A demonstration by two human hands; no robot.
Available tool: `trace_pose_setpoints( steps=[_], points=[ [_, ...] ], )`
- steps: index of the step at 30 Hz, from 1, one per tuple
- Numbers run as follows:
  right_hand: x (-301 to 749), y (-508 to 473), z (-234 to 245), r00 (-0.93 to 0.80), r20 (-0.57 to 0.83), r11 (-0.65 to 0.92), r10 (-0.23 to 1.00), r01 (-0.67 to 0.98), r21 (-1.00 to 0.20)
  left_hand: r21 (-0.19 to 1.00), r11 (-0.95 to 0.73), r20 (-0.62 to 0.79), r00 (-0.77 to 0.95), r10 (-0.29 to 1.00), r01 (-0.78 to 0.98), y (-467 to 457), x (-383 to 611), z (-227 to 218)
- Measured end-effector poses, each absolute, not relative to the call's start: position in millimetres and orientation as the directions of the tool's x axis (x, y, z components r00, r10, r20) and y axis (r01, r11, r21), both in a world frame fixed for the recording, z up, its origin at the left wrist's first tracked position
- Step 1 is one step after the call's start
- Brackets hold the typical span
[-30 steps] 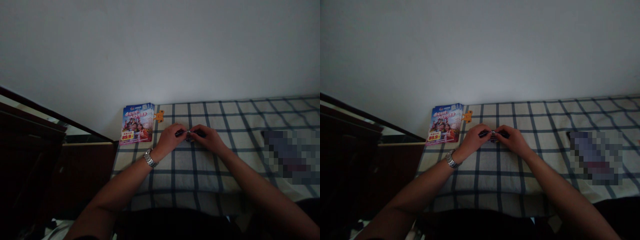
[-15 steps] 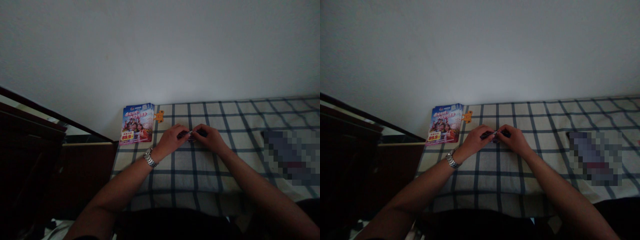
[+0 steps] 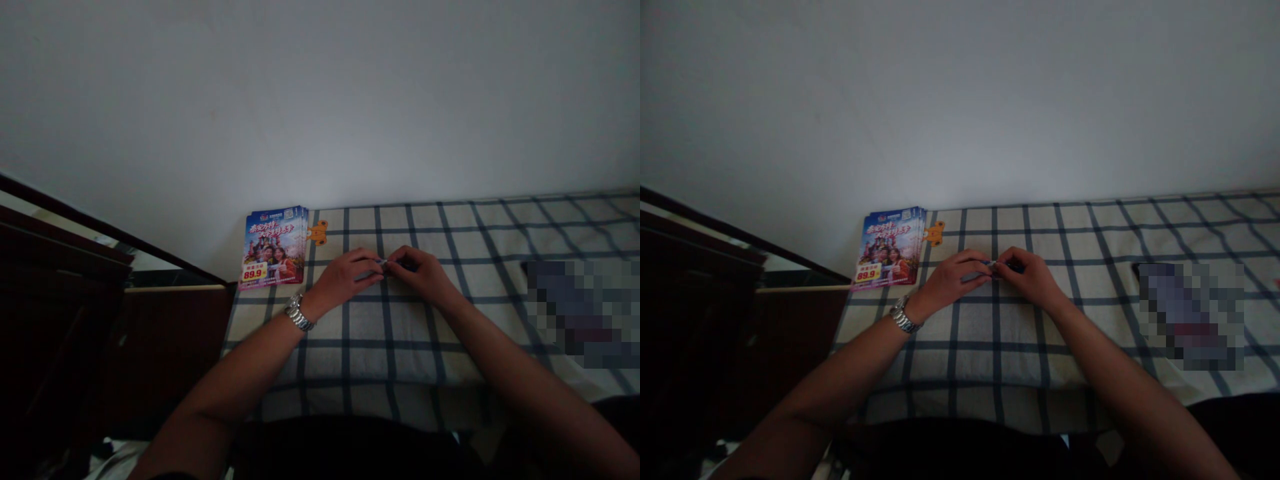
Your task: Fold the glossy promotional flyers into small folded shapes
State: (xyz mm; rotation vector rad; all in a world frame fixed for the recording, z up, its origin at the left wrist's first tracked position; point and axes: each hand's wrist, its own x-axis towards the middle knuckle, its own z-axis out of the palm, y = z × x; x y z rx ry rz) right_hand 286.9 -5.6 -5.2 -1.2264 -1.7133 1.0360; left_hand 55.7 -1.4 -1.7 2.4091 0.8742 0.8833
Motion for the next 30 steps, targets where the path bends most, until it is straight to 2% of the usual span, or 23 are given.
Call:
trace_pose_setpoints(
  steps=[13, 21, 25, 30],
  points=[
    [287.8, -5.5, -8.1, -0.309, 0.114, 0.211, 0.944, 0.301, -0.930, 0.690, -0.618, 0.396, 0.519, 0.757, 0.376, -1.8, 57.6, -2.2],
    [288.4, -7.0, -3.8, -0.310, 0.092, 0.210, 0.946, 0.373, -0.904, 0.702, -0.611, 0.418, 0.482, 0.770, 0.367, -1.9, 58.8, 0.1],
    [289.2, -7.9, -1.3, -0.320, 0.146, 0.271, 0.936, 0.391, -0.879, 0.721, -0.588, 0.411, 0.457, 0.789, 0.367, -2.0, 58.0, 3.5],
    [288.9, -6.7, -4.5, -0.295, 0.158, 0.274, 0.942, 0.407, -0.871, 0.731, -0.573, 0.406, 0.439, 0.802, 0.370, -3.1, 58.0, 2.1]
  ],
)
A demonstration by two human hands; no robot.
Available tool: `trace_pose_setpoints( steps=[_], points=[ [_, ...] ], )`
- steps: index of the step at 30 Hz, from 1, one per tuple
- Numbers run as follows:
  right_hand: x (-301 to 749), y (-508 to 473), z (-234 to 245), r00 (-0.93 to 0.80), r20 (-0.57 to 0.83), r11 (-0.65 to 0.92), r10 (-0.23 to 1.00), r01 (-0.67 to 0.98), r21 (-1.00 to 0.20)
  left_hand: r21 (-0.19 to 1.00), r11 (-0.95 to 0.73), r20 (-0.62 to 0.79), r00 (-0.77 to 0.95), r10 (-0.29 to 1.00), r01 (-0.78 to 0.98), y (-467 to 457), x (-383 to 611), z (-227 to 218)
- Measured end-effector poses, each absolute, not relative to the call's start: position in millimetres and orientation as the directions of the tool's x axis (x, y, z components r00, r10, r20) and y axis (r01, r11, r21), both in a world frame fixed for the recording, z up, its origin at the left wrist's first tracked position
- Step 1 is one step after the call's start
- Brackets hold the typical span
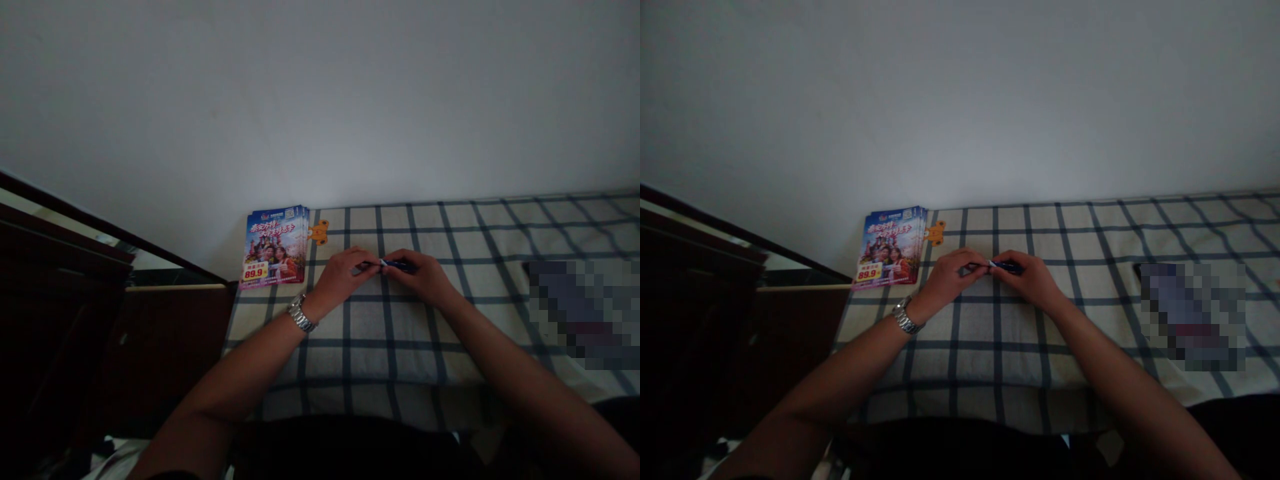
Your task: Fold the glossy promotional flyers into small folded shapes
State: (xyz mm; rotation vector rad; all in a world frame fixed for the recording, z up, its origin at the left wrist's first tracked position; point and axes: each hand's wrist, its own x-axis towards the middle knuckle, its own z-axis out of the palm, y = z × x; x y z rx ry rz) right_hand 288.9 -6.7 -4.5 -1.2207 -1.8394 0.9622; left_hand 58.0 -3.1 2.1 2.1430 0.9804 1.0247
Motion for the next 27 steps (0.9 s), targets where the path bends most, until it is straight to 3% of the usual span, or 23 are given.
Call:
trace_pose_setpoints(
  steps=[11, 27],
  points=[
    [290.0, -7.9, -5.1, -0.284, 0.172, 0.283, 0.943, 0.418, -0.863, 0.792, -0.495, 0.358, 0.385, 0.851, 0.357, -1.9, 58.1, 1.0],
    [288.0, -8.8, -3.3, -0.243, 0.046, 0.137, 0.969, 0.373, -0.918, 0.826, -0.432, 0.290, 0.385, 0.876, 0.362, -0.2, 57.1, -0.3]
  ],
)
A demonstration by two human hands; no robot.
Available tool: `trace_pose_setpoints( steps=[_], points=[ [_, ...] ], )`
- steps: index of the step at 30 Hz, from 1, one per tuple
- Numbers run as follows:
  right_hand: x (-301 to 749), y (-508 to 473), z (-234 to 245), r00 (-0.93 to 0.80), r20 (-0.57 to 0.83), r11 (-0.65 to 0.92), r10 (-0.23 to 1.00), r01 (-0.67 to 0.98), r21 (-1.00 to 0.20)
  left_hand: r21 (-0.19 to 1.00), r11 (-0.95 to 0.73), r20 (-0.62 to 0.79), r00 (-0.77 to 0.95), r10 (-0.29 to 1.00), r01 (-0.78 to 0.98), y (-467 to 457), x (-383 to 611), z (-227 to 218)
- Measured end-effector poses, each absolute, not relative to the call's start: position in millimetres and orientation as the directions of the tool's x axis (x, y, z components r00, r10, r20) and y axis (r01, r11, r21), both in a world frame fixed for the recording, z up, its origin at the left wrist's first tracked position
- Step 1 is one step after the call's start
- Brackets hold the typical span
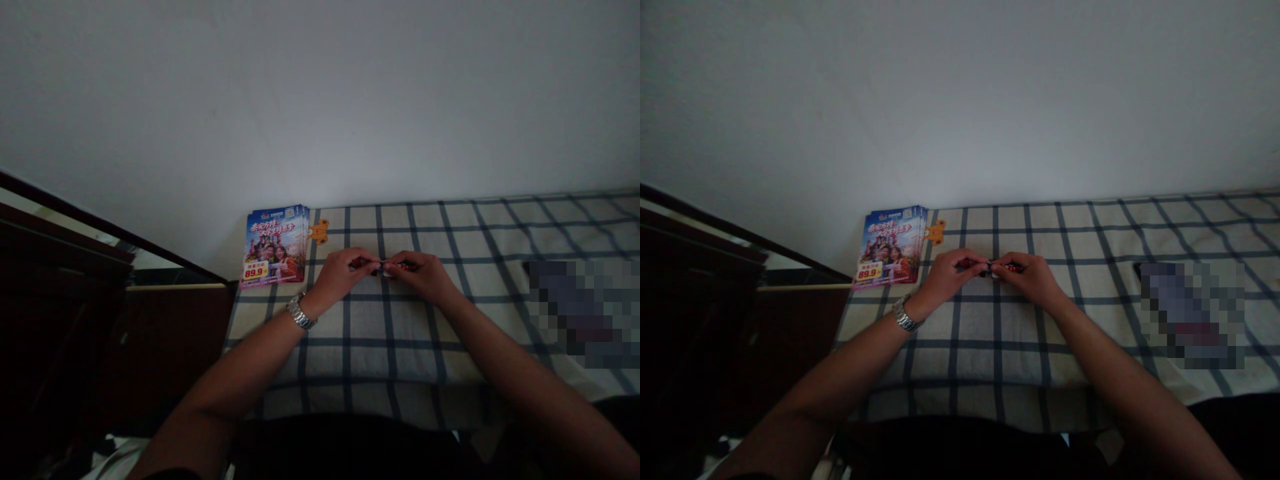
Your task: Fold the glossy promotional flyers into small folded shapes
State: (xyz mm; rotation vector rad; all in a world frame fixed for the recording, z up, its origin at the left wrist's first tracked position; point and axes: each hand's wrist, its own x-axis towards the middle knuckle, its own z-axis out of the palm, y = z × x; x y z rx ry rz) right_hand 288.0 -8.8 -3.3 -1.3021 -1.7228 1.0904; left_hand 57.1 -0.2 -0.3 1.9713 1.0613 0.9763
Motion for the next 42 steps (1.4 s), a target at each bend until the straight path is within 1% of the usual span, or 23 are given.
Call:
trace_pose_setpoints(
  steps=[8, 14, 18, 20, 23, 27, 30, 36, 42],
  points=[
    [287, -10, -3, -0.236, 0.062, 0.150, 0.970, 0.377, -0.914, 0.835, -0.414, 0.266, 0.392, 0.881, 0.363, -1, 59, 2],
    [284, -10, 1, -0.219, 0.066, 0.138, 0.973, 0.332, -0.933, 0.873, -0.364, 0.222, 0.400, 0.889, 0.325, -1, 58, 3],
    [285, -8, -2, -0.225, 0.090, 0.166, 0.970, 0.348, -0.923, 0.896, -0.326, 0.195, 0.393, 0.899, 0.302, -1, 58, 3],
    [286, -7, -4, -0.237, 0.125, 0.209, 0.963, 0.375, -0.903, 0.907, -0.306, 0.179, 0.393, 0.902, 0.289, -1, 58, 2],
    [288, -8, -5, -0.259, 0.250, 0.340, 0.933, 0.405, -0.849, 0.932, -0.263, 0.153, 0.387, 0.909, 0.249, 0, 58, 0],
    [289, -7, -2, -0.393, 0.413, 0.558, 0.822, 0.405, -0.724, 0.955, -0.220, 0.135, 0.368, 0.920, 0.199, 3, 58, -1],
    [290, -6, -3, -0.478, 0.461, 0.652, 0.747, 0.395, -0.647, 0.964, -0.189, 0.113, 0.354, 0.929, 0.187, 4, 57, -1],
    [292, -4, -10, -0.505, 0.459, 0.679, 0.731, 0.465, -0.569, 0.969, -0.158, 0.079, 0.369, 0.926, 0.189, 3, 57, 1],
    [293, -5, -8, -0.501, 0.444, 0.666, 0.743, 0.488, -0.564, 0.963, -0.168, 0.074, 0.396, 0.915, 0.209, 4, 56, -1]
  ],
)
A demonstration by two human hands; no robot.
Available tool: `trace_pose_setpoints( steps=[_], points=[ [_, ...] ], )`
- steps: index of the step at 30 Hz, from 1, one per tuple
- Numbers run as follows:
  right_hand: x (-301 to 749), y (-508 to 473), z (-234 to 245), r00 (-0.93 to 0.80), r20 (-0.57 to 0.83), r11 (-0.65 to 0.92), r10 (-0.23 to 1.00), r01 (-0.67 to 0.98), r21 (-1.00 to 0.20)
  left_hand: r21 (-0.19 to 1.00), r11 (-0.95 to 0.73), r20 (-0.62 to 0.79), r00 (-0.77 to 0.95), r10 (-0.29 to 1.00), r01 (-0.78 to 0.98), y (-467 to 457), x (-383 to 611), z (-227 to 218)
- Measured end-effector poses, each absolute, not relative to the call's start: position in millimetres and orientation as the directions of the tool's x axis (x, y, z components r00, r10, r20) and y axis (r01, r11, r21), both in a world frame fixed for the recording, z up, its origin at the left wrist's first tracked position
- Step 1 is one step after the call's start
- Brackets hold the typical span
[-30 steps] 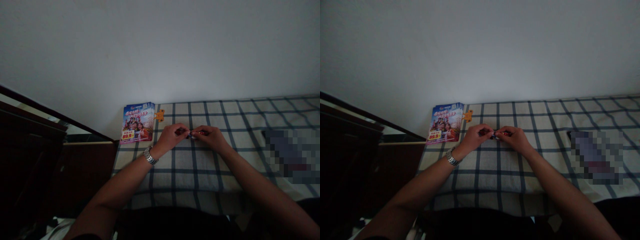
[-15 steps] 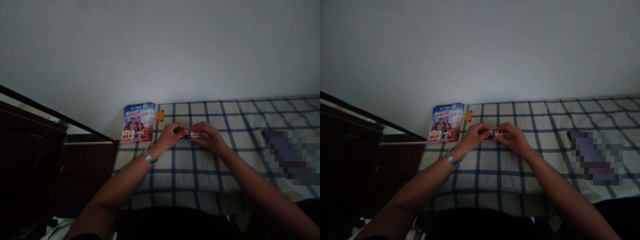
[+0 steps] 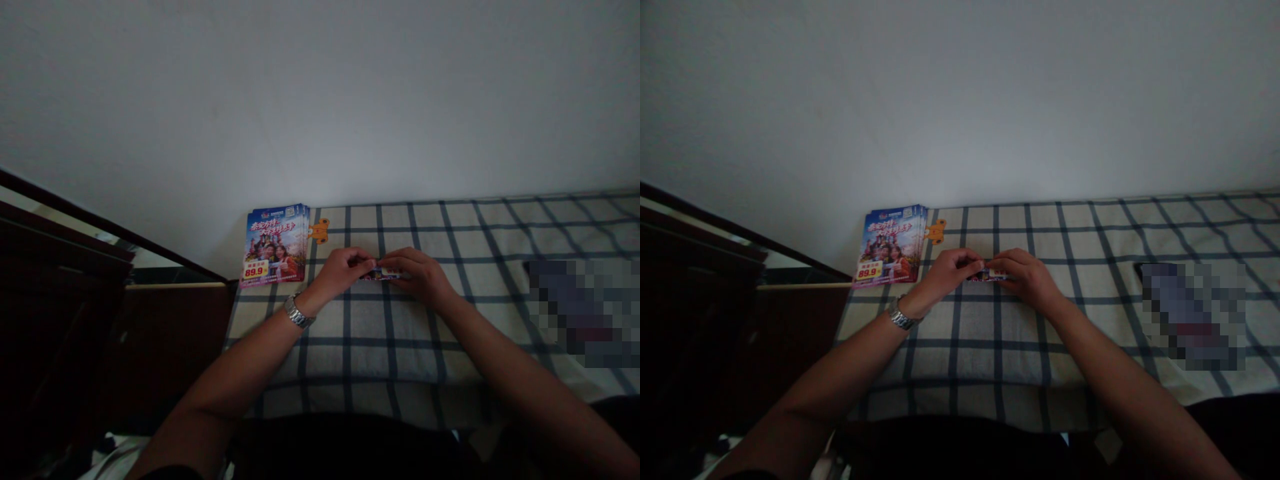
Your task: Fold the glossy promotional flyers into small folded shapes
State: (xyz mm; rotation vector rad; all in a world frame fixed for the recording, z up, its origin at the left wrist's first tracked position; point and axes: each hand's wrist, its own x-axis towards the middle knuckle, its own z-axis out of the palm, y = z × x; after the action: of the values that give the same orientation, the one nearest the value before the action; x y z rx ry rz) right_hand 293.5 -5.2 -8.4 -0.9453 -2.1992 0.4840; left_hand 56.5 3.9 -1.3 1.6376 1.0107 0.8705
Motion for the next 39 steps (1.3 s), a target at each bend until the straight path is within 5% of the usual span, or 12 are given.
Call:
trace_pose_setpoints(
  steps=[11, 20, 39],
  points=[
    [290, -10, -2, -0.429, 0.366, 0.554, 0.826, 0.496, -0.669, 0.996, 0.040, -0.071, 0.410, 0.909, 0.083, 2, 60, -2],
    [292, -9, -3, -0.264, 0.165, 0.289, 0.950, 0.547, -0.785, 0.852, -0.454, 0.331, 0.403, 0.853, 0.261, -5, 57, 7],
    [293, -10, 6, -0.255, 0.058, 0.185, 0.965, 0.510, -0.840, 0.955, -0.286, 0.246, 0.325, 0.913, 0.083, 3, 60, 1]
  ],
)
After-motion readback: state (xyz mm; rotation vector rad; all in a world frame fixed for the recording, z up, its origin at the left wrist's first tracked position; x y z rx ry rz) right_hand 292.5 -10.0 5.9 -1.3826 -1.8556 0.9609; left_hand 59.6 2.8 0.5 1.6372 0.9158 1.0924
